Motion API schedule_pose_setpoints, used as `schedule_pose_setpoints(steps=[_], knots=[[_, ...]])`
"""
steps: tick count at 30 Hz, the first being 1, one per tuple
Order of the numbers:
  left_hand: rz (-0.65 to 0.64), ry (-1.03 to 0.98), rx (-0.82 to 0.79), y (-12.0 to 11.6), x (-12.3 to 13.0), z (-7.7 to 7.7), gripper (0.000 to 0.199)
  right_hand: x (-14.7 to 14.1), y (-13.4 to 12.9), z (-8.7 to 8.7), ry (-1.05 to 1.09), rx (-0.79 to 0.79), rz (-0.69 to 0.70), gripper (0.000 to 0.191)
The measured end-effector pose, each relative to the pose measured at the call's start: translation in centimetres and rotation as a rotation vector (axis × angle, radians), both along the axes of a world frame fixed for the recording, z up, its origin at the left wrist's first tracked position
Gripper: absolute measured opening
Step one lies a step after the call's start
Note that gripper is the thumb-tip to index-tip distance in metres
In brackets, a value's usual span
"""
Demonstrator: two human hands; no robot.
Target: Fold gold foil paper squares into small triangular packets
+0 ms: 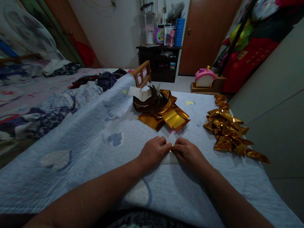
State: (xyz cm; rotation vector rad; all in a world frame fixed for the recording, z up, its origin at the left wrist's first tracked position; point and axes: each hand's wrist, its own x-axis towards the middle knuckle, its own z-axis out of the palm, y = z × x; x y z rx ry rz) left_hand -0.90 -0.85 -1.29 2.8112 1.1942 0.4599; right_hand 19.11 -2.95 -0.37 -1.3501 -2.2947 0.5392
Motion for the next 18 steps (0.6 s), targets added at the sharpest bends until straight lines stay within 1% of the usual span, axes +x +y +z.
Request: schedule_pose_setpoints(steps=[4, 9, 14, 18], knots=[[-0.024, 0.017, 0.039, -0.1, 0.0, -0.1, 0.02, -0.1, -0.1, 0.1, 0.015, -0.006, -0.006, 0.022], [-0.053, 0.028, 0.084, -0.2, 0.1, -0.2, 0.015, 0.2, 0.0, 0.9, 0.019, -0.04, 0.032, 0.027], [-0.132, 0.062, 0.089, -0.2, 0.2, 0.3, 0.014, 1.1, 0.2, 1.7, 0.03, -0.091, 0.027, 0.031], [-0.153, 0.091, 0.082, -0.3, 0.2, 0.8, 0.011, 1.4, 0.3, 1.8, 0.038, -0.114, 0.042, 0.034]])
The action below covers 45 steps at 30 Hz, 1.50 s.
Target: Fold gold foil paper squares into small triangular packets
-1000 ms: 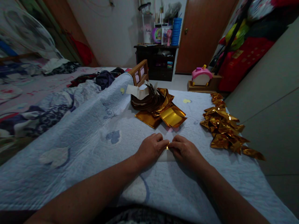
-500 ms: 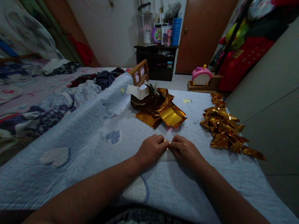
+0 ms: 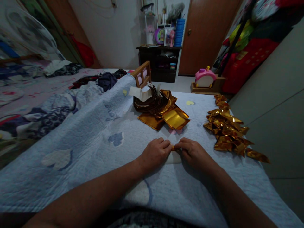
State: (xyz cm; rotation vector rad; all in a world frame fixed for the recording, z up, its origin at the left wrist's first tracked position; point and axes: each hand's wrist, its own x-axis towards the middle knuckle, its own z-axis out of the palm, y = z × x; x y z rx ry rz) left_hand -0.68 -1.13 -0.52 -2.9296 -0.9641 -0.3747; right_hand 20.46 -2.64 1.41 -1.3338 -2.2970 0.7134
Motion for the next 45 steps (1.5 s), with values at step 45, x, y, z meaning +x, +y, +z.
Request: schedule_pose_setpoints(steps=[45], knots=[[-0.056, -0.031, 0.164, -0.6, -0.3, 0.4, 0.012, -1.2, -1.3, 0.6, -0.196, 0.063, 0.065, 0.022]])
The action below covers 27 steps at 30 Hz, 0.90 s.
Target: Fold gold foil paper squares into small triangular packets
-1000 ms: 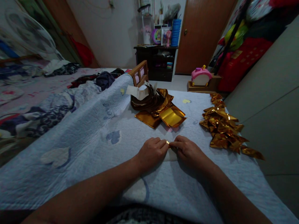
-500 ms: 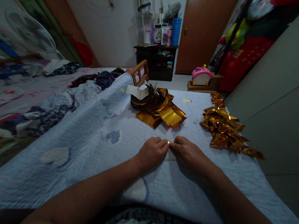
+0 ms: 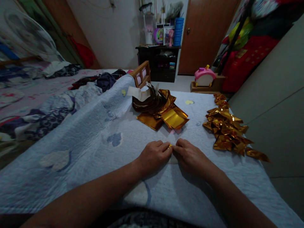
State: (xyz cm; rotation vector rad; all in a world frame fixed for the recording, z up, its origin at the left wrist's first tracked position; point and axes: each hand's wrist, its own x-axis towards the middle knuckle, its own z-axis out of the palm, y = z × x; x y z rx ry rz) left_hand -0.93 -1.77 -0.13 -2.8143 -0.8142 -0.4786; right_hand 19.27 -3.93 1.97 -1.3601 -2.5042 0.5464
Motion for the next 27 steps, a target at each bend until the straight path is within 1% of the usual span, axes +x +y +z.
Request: schedule_pose_setpoints(steps=[10, 19, 24, 27], knots=[[-0.008, 0.025, 0.011, -0.1, 0.0, -0.1, 0.018, 0.9, 0.5, -0.6, 0.1, -0.062, 0.004, 0.024], [-0.001, 0.034, -0.038, 0.0, -0.1, 0.1, 0.015, 0.9, 0.5, -0.4, 0.066, -0.055, 0.006, 0.031], [-0.008, 0.017, -0.038, 0.1, -0.1, -0.1, 0.017, 1.3, 0.5, -0.5, 0.039, -0.027, 0.016, 0.031], [-0.009, 0.018, -0.05, 0.2, -0.1, -0.2, 0.019, 1.5, 0.4, 0.0, 0.009, -0.019, 0.022, 0.034]])
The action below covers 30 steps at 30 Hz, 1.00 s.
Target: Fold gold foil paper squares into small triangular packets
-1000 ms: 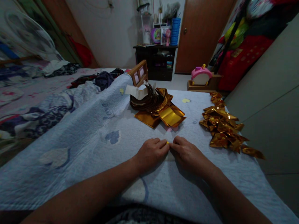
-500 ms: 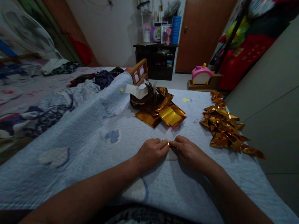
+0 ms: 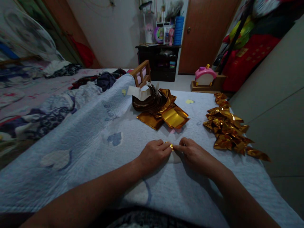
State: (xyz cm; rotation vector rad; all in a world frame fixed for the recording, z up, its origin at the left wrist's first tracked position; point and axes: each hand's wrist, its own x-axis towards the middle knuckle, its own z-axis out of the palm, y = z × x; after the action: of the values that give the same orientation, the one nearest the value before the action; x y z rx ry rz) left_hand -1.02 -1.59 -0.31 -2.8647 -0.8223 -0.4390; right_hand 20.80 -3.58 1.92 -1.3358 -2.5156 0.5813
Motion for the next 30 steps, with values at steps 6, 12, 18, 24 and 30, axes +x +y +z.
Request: schedule_pose_setpoints(steps=[6, 12, 18, 24, 30], knots=[[0.003, -0.005, -0.026, 0.1, -0.1, 0.2, 0.017, 0.0, -0.6, 1.2, -0.068, -0.035, -0.028, 0.035], [0.004, -0.011, -0.017, 0.2, -0.1, 0.3, 0.015, 0.3, -1.0, 1.0, -0.04, -0.05, -0.03, 0.036], [0.001, -0.031, -0.05, 0.3, -0.3, -0.2, 0.014, 0.8, -0.9, 1.6, -0.048, -0.106, -0.017, 0.032], [-0.011, -0.203, -0.143, 0.8, -0.4, -0.9, 0.016, -0.2, 0.1, 1.1, -0.031, -0.01, -0.134, 0.022], [-0.019, -0.326, -0.293, 1.1, -0.5, -0.7, 0.016, -2.1, 0.8, -0.6, -0.081, 0.092, -0.346, 0.012]])
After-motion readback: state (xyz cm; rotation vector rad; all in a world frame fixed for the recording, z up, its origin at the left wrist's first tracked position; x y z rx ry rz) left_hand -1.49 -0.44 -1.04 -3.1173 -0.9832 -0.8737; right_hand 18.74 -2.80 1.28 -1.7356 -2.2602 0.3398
